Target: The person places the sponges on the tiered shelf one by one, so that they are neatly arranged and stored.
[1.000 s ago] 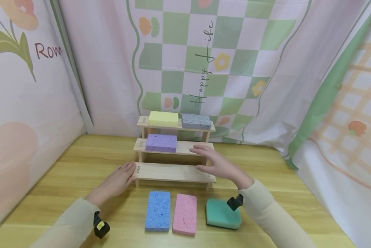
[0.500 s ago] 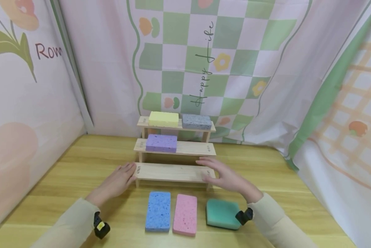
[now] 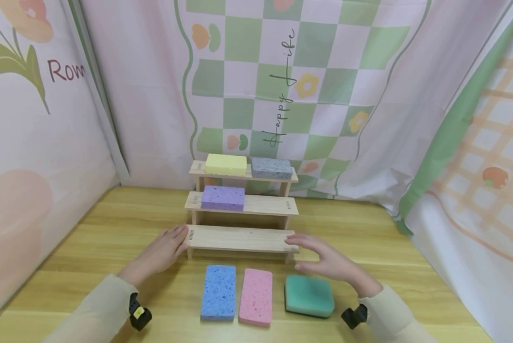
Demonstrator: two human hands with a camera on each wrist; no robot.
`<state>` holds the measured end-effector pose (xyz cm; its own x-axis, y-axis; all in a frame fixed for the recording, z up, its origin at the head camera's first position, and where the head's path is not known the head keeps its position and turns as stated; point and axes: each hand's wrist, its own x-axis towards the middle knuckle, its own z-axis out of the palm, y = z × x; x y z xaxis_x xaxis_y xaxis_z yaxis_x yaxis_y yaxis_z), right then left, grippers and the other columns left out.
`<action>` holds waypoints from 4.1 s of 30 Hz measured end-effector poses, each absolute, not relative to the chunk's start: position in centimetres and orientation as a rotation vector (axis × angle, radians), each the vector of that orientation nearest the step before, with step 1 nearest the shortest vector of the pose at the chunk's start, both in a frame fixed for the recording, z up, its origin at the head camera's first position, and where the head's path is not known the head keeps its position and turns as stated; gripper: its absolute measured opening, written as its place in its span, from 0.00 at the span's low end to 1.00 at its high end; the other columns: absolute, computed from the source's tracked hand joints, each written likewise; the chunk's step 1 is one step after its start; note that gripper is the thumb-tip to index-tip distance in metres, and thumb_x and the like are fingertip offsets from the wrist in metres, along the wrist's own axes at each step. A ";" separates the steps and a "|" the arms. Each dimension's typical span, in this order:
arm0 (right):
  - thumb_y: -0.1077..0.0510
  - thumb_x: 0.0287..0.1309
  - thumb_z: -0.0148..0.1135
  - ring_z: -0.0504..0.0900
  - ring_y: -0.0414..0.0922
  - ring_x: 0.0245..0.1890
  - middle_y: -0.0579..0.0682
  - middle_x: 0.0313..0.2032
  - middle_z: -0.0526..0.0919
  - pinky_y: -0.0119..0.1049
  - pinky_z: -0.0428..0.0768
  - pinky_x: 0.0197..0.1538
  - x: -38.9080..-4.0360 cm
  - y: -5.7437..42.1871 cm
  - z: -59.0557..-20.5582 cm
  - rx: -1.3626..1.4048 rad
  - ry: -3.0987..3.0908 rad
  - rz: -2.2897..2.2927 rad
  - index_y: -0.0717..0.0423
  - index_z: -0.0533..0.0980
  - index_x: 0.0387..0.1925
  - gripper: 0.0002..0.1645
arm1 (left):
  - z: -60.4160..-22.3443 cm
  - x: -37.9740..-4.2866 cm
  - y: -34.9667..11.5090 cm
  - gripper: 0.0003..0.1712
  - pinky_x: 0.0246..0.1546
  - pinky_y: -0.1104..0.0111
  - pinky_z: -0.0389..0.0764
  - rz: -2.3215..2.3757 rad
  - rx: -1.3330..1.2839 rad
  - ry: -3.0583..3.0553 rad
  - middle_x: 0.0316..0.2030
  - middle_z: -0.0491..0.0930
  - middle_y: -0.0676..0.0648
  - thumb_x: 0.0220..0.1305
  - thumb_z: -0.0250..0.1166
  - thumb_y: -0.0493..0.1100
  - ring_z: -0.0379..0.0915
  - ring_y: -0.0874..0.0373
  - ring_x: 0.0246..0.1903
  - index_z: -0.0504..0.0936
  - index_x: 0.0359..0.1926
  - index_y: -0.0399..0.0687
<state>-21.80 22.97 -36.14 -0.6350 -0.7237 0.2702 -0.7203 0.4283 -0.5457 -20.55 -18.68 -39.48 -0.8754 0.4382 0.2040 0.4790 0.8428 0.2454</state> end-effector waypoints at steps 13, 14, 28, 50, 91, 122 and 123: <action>0.54 0.53 0.66 0.65 0.57 0.59 0.56 0.60 0.67 0.63 0.66 0.53 -20.2 24.8 -37.4 -1.326 2.547 -0.919 0.54 0.67 0.61 0.34 | -39.6 -20.7 -18.7 0.28 0.61 0.45 0.53 -0.425 -0.712 -2.884 0.62 0.57 0.29 0.70 0.49 0.42 0.53 0.35 0.61 0.60 0.62 0.23; 0.53 0.52 0.66 0.64 0.59 0.58 0.58 0.60 0.66 0.63 0.66 0.52 -20.1 24.9 -37.4 -1.326 2.539 -0.906 0.54 0.67 0.61 0.34 | -39.6 -20.7 -18.7 0.28 0.61 0.45 0.53 -0.422 -0.713 -2.883 0.62 0.58 0.29 0.70 0.49 0.42 0.53 0.35 0.61 0.60 0.61 0.23; 0.51 0.50 0.68 0.67 0.53 0.56 0.62 0.54 0.70 0.46 0.69 0.57 -19.4 26.1 -38.1 -1.303 2.432 -0.837 0.57 0.70 0.52 0.29 | -39.5 -20.6 -18.7 0.28 0.61 0.45 0.53 -0.420 -0.707 -2.889 0.62 0.58 0.29 0.70 0.49 0.42 0.53 0.35 0.61 0.61 0.61 0.23; 0.46 0.46 0.70 0.67 0.51 0.54 0.55 0.57 0.65 0.43 0.70 0.54 -19.1 26.3 -38.3 -1.110 2.401 -0.727 0.44 0.66 0.56 0.36 | -40.0 -21.1 -18.8 0.29 0.61 0.46 0.53 -0.414 -0.701 -2.895 0.63 0.57 0.29 0.70 0.49 0.43 0.52 0.35 0.62 0.59 0.62 0.23; 0.55 0.49 0.67 0.69 0.56 0.52 0.56 0.55 0.68 0.58 0.71 0.50 -19.8 26.6 -36.1 -1.192 2.560 -0.772 0.49 0.72 0.56 0.30 | -39.5 -20.8 -18.7 0.28 0.62 0.46 0.52 -0.422 -0.690 -2.925 0.63 0.56 0.29 0.71 0.48 0.42 0.51 0.35 0.62 0.58 0.63 0.23; 0.58 0.51 0.65 0.67 0.61 0.55 0.63 0.57 0.67 0.60 0.69 0.52 -22.8 25.0 -32.0 -1.345 2.761 -0.767 0.54 0.71 0.56 0.29 | -39.5 -20.8 -18.7 0.28 0.61 0.46 0.53 -0.425 -0.703 -2.909 0.63 0.56 0.29 0.71 0.49 0.42 0.52 0.35 0.62 0.59 0.62 0.23; 0.58 0.51 0.65 0.67 0.61 0.55 0.62 0.57 0.67 0.60 0.69 0.52 -23.0 24.8 -31.9 -1.343 2.769 -0.766 0.54 0.71 0.57 0.29 | -39.5 -20.7 -18.7 0.28 0.61 0.46 0.53 -0.428 -0.702 -2.909 0.63 0.56 0.29 0.71 0.49 0.42 0.52 0.35 0.62 0.59 0.62 0.23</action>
